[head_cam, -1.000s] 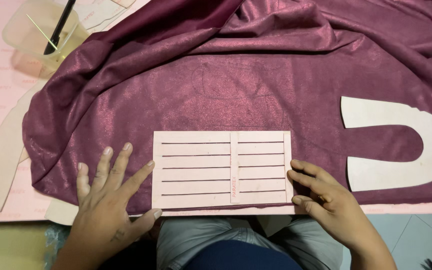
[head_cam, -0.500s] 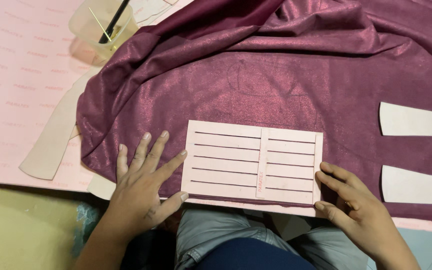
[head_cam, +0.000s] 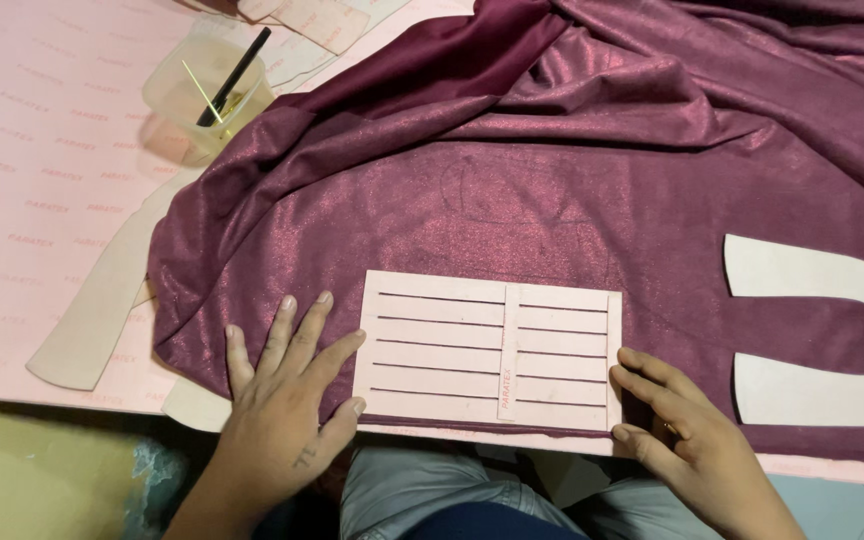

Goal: The person smooths a large piece of maroon fabric on a table, places a rectangular paper pattern on it, and uses a pencil to trace the pattern's outline. The person then picks up a U-shaped paper pattern and traces it onto the fabric as well.

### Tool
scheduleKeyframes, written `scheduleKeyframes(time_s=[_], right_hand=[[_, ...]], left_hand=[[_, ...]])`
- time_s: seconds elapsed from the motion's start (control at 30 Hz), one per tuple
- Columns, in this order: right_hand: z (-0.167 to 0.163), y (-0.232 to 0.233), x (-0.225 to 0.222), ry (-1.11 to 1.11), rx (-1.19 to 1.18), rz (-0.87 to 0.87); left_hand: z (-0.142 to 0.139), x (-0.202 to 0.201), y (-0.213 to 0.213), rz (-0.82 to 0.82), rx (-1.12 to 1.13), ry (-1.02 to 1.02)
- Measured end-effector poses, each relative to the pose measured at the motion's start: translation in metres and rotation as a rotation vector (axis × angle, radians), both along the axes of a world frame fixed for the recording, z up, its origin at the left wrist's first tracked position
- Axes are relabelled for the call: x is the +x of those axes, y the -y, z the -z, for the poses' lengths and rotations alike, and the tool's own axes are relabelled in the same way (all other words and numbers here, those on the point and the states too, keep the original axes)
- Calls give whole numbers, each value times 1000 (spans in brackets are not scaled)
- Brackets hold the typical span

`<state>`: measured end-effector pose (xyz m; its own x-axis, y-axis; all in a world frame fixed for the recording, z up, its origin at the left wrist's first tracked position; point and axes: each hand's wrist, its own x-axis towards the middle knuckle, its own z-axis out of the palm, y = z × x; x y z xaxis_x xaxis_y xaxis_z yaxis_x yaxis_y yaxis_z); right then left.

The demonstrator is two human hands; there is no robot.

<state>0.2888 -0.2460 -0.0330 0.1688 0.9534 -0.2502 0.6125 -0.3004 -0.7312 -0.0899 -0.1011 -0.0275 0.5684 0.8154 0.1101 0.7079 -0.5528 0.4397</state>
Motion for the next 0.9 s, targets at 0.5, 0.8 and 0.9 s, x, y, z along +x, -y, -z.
scheduleKeyframes(time_s=[0.5,0.8,0.9], right_hand=[[-14,-5,-18,-72,-38,88],[4,5,-6,-168,7,66],[7,8,1,-174,121,68]], left_hand=[[9,111,24,337,21,102],[8,119,26,299,75,87],[11,121,27,289,83,77]])
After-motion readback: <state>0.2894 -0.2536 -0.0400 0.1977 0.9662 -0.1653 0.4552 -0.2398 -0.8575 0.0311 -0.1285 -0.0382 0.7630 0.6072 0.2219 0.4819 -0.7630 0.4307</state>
